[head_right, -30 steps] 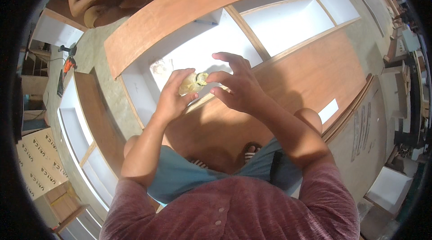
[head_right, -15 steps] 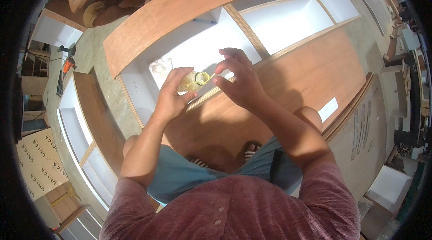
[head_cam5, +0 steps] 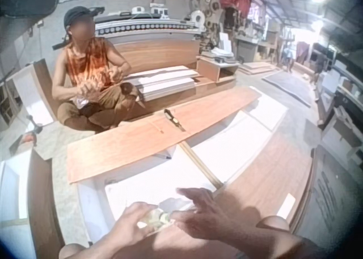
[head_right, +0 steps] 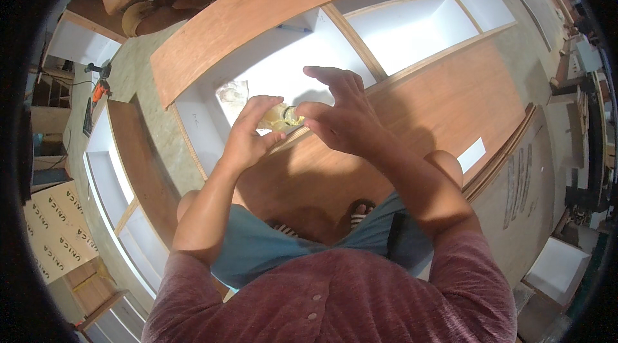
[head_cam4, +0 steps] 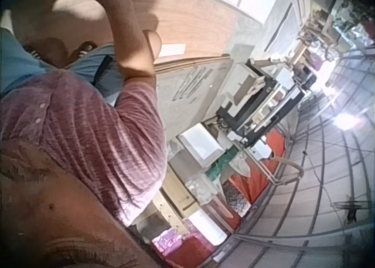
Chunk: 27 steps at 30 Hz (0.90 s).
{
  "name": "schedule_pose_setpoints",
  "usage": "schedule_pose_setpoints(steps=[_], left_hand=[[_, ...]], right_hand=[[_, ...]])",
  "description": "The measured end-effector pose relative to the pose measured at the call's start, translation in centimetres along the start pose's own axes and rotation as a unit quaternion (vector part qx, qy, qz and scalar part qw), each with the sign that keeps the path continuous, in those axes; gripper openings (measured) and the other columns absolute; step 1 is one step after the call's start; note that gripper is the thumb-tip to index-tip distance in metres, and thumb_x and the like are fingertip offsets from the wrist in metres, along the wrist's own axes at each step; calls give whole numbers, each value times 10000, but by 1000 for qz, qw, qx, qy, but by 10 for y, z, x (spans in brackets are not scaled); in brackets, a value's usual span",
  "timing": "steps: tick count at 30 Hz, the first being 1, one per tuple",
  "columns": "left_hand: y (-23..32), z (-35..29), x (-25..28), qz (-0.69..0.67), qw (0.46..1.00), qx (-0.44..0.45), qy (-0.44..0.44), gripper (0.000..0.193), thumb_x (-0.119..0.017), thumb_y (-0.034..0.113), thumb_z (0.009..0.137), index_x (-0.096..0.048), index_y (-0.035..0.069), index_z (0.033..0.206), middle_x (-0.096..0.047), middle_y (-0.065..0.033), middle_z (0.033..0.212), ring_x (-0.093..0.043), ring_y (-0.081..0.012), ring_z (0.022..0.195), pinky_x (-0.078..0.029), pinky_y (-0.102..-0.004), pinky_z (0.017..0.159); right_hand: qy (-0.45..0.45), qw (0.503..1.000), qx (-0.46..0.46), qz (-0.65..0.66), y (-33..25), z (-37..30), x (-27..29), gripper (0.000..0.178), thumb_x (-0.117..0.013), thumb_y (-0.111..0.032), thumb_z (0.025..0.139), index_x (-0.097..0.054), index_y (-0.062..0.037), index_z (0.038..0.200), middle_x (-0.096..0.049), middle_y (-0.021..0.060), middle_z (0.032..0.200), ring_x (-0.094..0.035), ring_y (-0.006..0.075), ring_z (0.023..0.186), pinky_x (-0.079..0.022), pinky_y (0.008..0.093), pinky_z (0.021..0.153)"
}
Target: The person sits on the floor in a workshop and applies a yellow liquid from a bottle onto the edge of a wooden cabinet frame. They then pick up a long white strip and fit it into the edge of the cabinet, pressing it down to secure it.
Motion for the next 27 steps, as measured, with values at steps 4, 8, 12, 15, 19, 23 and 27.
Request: schedule_pose_setpoints(steps=[4, 8, 12, 15, 19, 23, 27], left_hand=[[-3, -2, -1, 7, 1000, -9, -5, 675, -850, 5, 727, -624, 121, 1352, -606, -122, 1229, -603, -326, 1142, -526, -412, 957], [-1, -2, -2, 5, 1000, -3, -9, 676, -851, 7, 724, -625, 120, 1351, -605, -123, 1234, -604, -323, 1141, -527, -412, 957], [0, -3, -2, 15, 1000, -9, 17, 662, -857, 3, 713, -625, 101, 1325, -605, -129, 1226, -605, -324, 1136, -526, -417, 960], [-4, -2, -2, 18, 999, 2, 51, 650, -857, -14, 724, -601, 85, 1313, -593, -120, 1260, -592, -301, 1184, -502, -391, 1005], [-10, -2, 1, 48, 994, 29, 98, 655, -867, -7, 712, -576, 85, 1291, -586, -133, 1232, -592, -326, 1156, -512, -410, 973], [-10, -1, 3, 70, 992, 20, 107, 666, -883, 10, 690, -566, 90, 1270, -584, -147, 1223, -583, -355, 1152, -513, -434, 967], [-10, -2, 3, 72, 991, -2, 114, 661, -881, 16, 699, -556, 89, 1270, -573, -150, 1212, -583, -355, 1132, -509, -437, 964]], right_hand=[[-18, 996, 62, -64, -7, 3, 2, 286, -814, -85, 739, -672, -177, 970, -550, 133, 1383, -533, 352, 1275, -419, 466, 1028], [-24, 997, 42, -59, -7, 2, 0, 249, -796, -99, 725, -644, -167, 910, -537, 95, 1379, -496, 321, 1304, -375, 490, 1042], [-16, 999, -26, -13, -7, 0, -3, 238, -778, -75, 725, -632, -146, 898, -554, 104, 1340, -510, 336, 1283, -388, 488, 1043], [4, 994, -87, 67, -6, -8, -13, 217, -761, -59, 743, -632, -132, 901, -558, 126, 1321, -508, 350, 1272, -410, 475, 1036], [2, 972, -162, 172, -20, -18, -29, 194, -752, -52, 763, -629, -117, 899, -542, 158, 1329, -490, 369, 1281, -428, 463, 1036], [-12, 969, -113, 218, -35, -18, -25, 192, -790, -105, 784, -643, -127, 906, -457, 152, 1437, -443, 366, 1334, -406, 459, 1078], [90, 980, -15, 180, -44, -9, 3, 241, -826, -165, 779, -673, -146, 964, -425, 169, 1479, -420, 373, 1358, -395, 469, 1088]])
Point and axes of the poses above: each hand's wrist, its own z-axis towards the middle knuckle, its own x-axis out of the back of the hand, y = z × x, the point moved 4 cm from there along z, towards the middle knuckle
